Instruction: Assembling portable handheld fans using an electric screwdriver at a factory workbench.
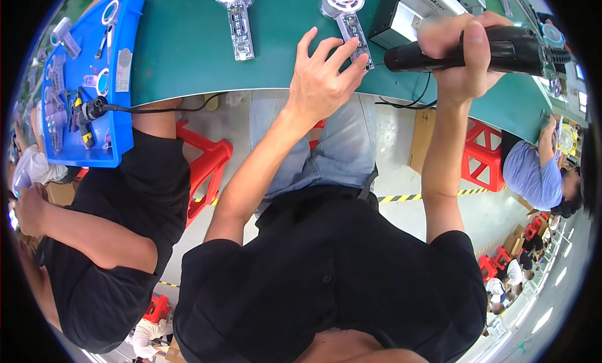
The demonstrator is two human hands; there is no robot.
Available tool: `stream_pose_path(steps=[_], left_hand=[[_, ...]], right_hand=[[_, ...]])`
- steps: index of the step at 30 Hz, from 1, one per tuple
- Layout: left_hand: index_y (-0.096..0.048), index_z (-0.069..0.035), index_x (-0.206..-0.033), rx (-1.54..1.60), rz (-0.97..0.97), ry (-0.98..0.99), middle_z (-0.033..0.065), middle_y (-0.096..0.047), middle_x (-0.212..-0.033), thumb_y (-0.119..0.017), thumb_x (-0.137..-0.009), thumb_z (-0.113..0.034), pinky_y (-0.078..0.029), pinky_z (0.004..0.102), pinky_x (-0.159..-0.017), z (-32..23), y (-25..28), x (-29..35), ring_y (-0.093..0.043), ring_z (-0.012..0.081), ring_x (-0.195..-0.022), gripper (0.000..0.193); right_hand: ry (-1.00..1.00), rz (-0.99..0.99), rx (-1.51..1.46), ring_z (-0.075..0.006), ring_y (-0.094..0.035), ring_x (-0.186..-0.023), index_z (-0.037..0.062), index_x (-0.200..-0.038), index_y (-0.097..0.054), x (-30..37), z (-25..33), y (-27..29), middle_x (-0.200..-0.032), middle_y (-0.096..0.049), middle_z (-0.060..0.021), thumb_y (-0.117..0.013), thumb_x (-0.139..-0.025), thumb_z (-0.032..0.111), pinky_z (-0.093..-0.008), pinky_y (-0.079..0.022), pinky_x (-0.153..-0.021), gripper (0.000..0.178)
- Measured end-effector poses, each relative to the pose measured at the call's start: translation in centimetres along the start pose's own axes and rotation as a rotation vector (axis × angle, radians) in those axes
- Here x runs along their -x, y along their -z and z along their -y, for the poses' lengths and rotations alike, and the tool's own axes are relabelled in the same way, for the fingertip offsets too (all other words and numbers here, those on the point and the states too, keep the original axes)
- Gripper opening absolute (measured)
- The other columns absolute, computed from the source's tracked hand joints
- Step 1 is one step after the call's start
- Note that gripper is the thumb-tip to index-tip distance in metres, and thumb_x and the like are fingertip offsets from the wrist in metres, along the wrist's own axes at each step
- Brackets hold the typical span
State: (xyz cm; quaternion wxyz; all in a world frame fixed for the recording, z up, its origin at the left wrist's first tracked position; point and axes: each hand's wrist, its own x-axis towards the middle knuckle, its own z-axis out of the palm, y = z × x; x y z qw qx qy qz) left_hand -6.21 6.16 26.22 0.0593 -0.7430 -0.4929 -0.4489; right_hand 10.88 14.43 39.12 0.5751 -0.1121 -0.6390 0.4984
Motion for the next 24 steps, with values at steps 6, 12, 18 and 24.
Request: stream_pose_path(steps=[6, 12, 18, 24], left_hand=[[-0.074, -0.015, -0.100, 0.003, -0.005, 0.026, 0.0030, -0.067, -0.116, -0.082, -0.072, -0.018, -0.039, 0.0571, -0.103, 0.0, -0.1, 0.0, -0.063, 0.0242, -0.098, 0.030], [-0.074, -0.015, -0.102, 0.022, -0.012, 0.032, 0.0034, -0.067, -0.116, -0.082, -0.073, -0.017, -0.041, 0.0569, -0.102, -0.1, -0.2, 0.1, -0.063, 0.0239, -0.096, 0.030], [-0.074, -0.014, -0.103, 0.029, -0.020, 0.029, 0.0034, -0.067, -0.116, -0.082, -0.073, -0.017, -0.042, 0.0549, -0.101, -0.1, -0.1, 0.1, -0.063, 0.0235, -0.094, 0.031], [-0.073, -0.012, -0.102, 0.079, 0.025, 0.050, 0.0061, -0.066, -0.116, -0.078, -0.076, -0.015, -0.041, 0.0549, -0.101, 0.1, 0.5, 0.2, -0.061, 0.0242, -0.098, 0.027]], right_hand=[[0.018, 0.011, 0.072, -0.0202, -0.049, -0.055, 0.0068, -0.113, -0.047, 0.6, 0.0, -1.6, -0.074, -0.053, -0.0128, -0.052, -0.098, 0.010, -0.0399, -0.048, -0.055, 0.017], [0.116, 0.031, -0.055, -0.0156, -0.051, -0.050, 0.0049, -0.113, -0.039, 1.1, -0.5, -2.2, -0.071, -0.056, -0.0120, -0.060, -0.095, -0.001, -0.0331, -0.049, -0.050, 0.028], [0.108, -0.021, -0.061, -0.0182, -0.052, -0.050, 0.0053, -0.114, -0.041, 1.3, -0.1, -1.5, -0.070, -0.056, -0.0128, -0.061, -0.096, 0.008, -0.0355, -0.051, -0.050, 0.027], [0.080, -0.144, 0.202, -0.0216, -0.056, -0.050, 0.0044, -0.104, -0.054, -3.6, 4.7, 1.5, -0.066, -0.056, -0.0123, -0.059, -0.094, 0.004, -0.0400, -0.051, -0.051, 0.012]])
